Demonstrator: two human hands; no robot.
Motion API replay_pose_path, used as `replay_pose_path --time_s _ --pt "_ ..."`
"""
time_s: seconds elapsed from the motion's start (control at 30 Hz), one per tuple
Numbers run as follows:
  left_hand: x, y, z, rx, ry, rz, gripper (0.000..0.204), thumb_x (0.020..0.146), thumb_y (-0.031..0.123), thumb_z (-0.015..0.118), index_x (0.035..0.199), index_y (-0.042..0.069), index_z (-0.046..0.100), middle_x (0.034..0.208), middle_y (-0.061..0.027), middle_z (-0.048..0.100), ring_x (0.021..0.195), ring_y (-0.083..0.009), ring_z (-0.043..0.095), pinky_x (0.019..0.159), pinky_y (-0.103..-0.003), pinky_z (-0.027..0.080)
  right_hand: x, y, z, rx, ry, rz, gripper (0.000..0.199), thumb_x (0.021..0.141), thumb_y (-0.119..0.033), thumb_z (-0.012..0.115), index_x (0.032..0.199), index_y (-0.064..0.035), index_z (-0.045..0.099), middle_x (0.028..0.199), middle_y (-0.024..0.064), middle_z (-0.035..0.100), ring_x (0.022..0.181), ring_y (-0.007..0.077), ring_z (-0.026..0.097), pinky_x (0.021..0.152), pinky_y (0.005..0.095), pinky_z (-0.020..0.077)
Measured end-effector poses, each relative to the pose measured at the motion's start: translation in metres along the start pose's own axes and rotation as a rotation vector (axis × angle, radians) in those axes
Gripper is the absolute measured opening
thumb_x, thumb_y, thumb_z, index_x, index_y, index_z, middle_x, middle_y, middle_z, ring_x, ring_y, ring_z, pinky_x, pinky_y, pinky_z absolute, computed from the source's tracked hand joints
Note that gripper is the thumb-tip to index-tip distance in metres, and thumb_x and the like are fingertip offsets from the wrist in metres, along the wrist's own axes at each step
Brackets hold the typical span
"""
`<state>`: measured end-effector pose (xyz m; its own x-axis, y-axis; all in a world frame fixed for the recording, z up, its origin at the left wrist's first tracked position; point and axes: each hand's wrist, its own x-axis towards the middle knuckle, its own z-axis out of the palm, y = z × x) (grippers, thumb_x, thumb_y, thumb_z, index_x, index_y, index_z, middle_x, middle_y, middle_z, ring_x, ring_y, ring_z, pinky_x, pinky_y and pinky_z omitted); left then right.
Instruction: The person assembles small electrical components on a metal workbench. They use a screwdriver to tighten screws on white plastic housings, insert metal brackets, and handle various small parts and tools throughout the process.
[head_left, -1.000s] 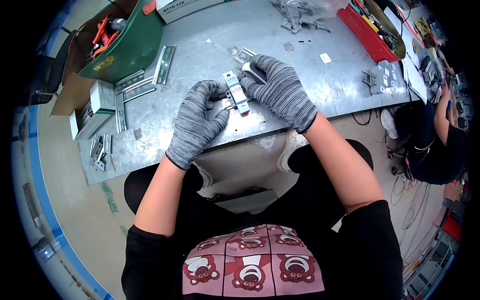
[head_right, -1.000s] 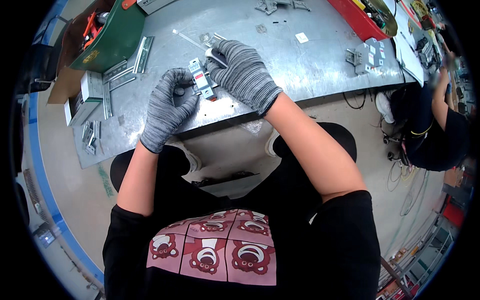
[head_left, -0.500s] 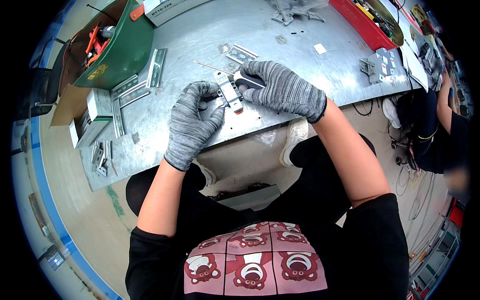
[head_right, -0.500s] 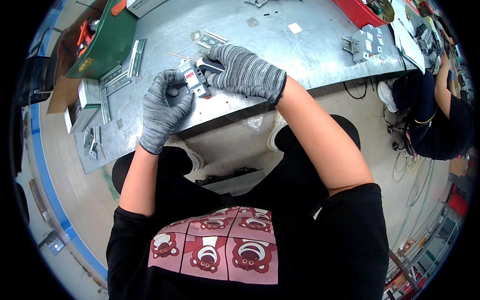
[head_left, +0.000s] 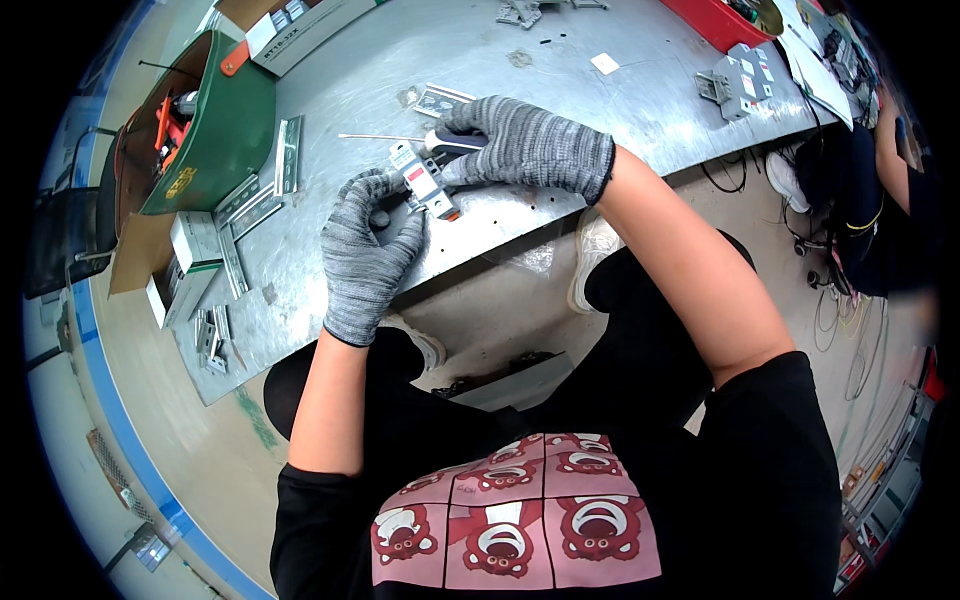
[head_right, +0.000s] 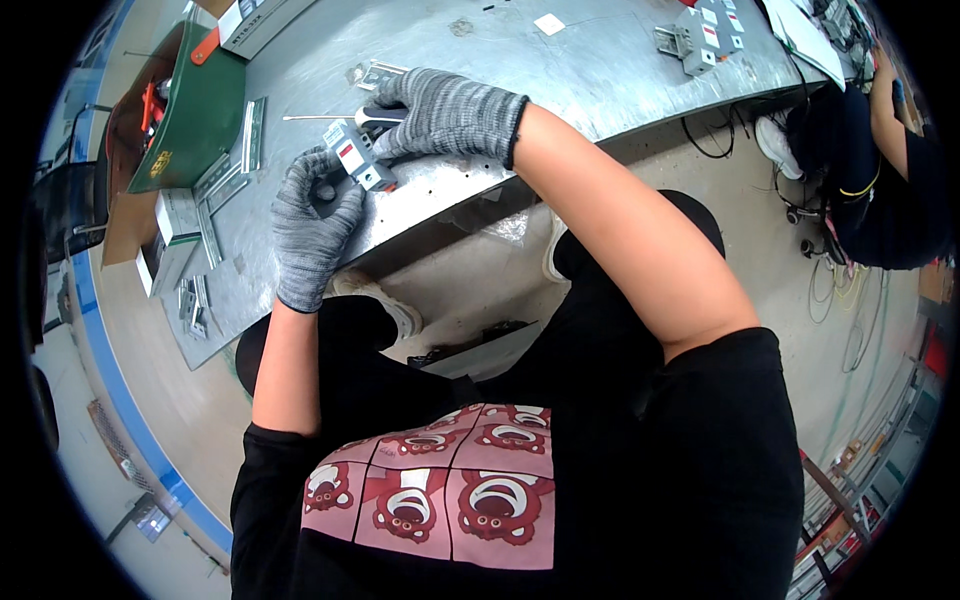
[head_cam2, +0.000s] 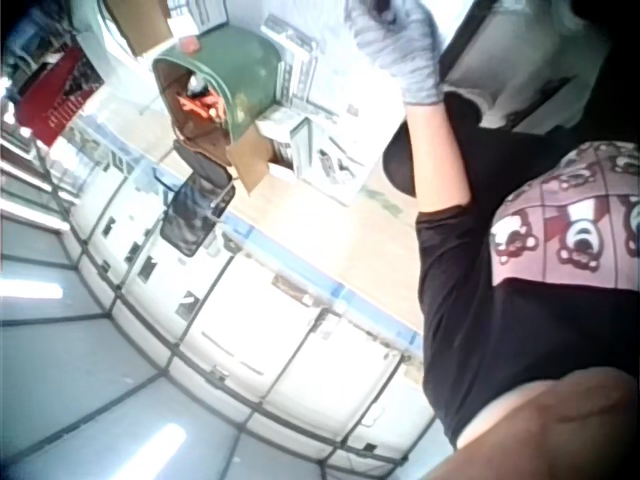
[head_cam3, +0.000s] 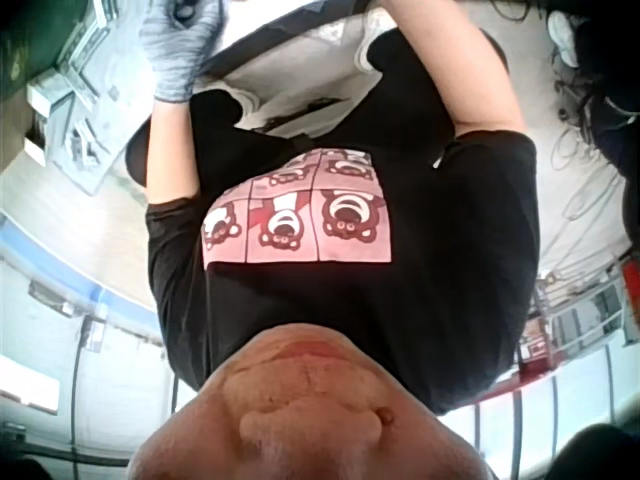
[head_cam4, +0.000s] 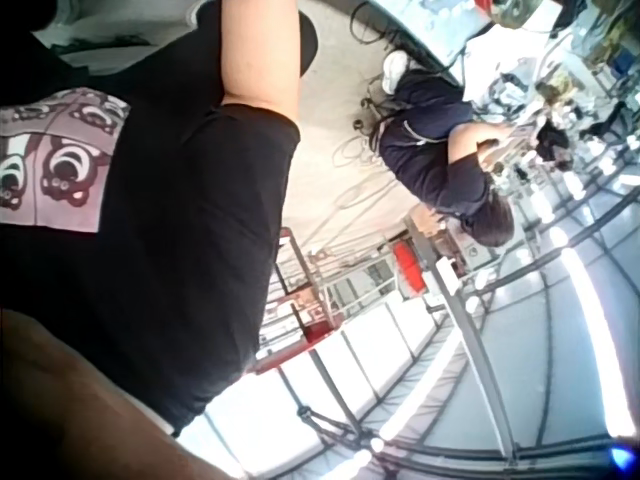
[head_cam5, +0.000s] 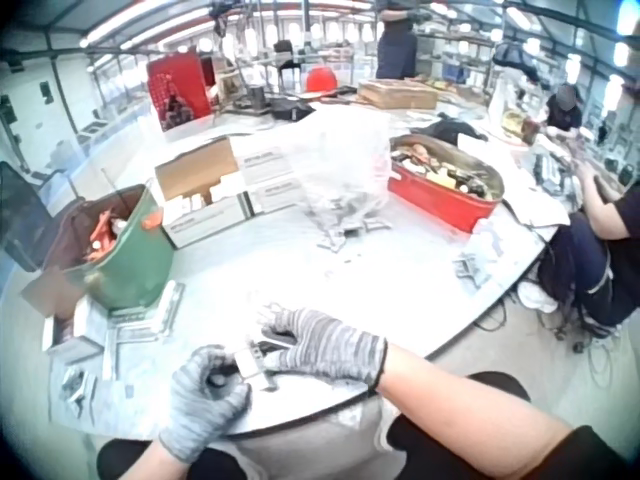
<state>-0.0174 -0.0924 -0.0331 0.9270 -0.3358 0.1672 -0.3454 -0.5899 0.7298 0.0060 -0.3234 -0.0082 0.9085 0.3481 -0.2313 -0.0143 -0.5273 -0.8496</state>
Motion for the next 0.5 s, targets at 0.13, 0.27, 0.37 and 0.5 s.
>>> replay_pose_path --time_s 0.13,0.27,0.37,0.5 --pt "-0.004 -0.001 0.002 0.023 0.032 0.033 0.034 0.074 0.002 0.074 0.106 0.005 0.063 0.097 -0.0002 0.063 0.076 -0.0094 0.049 0.077 -0.025 0.048 -0.002 -0.009 0.002 -0.086 -0.069 -0.039 0.063 0.084 -0.042 0.072 0.134 -0.0079 0.052 0.107 0.0164 0.067 0.097 0.024 0.065 0.09 0.0365 0.052" --pt "-0.003 -0.002 0.003 0.025 0.023 0.021 0.033 0.076 0.003 0.074 0.107 0.005 0.062 0.096 -0.0009 0.064 0.078 -0.0098 0.051 0.078 -0.025 0.048 -0.001 -0.003 0.006 -0.111 -0.097 -0.032 0.064 0.086 -0.045 0.068 0.134 -0.0078 0.048 0.107 0.0161 0.066 0.092 0.0227 0.066 0.082 0.0361 0.0551" --pt "-0.002 -0.004 0.002 -0.011 0.02 0.043 0.034 0.077 0.003 0.074 0.109 0.005 0.062 0.096 -0.0018 0.064 0.082 -0.0098 0.054 0.078 -0.026 0.048 -0.002 -0.015 0.003 -0.129 -0.088 -0.035 0.065 0.084 -0.046 0.071 0.131 -0.0065 0.05 0.104 0.0148 0.067 0.091 0.021 0.066 0.081 0.0341 0.0559" --pt "0.002 -0.005 0.0 -0.043 -0.017 0.033 0.034 0.08 0.001 0.072 0.111 0.005 0.062 0.099 -0.0023 0.064 0.087 -0.0099 0.058 0.082 -0.026 0.049 -0.003 -0.004 0.007 0.024 0.001 0.024 0.079 0.078 -0.041 0.078 0.141 -0.0065 0.044 0.126 0.017 0.06 0.104 0.0252 0.065 0.092 0.0351 0.0533"
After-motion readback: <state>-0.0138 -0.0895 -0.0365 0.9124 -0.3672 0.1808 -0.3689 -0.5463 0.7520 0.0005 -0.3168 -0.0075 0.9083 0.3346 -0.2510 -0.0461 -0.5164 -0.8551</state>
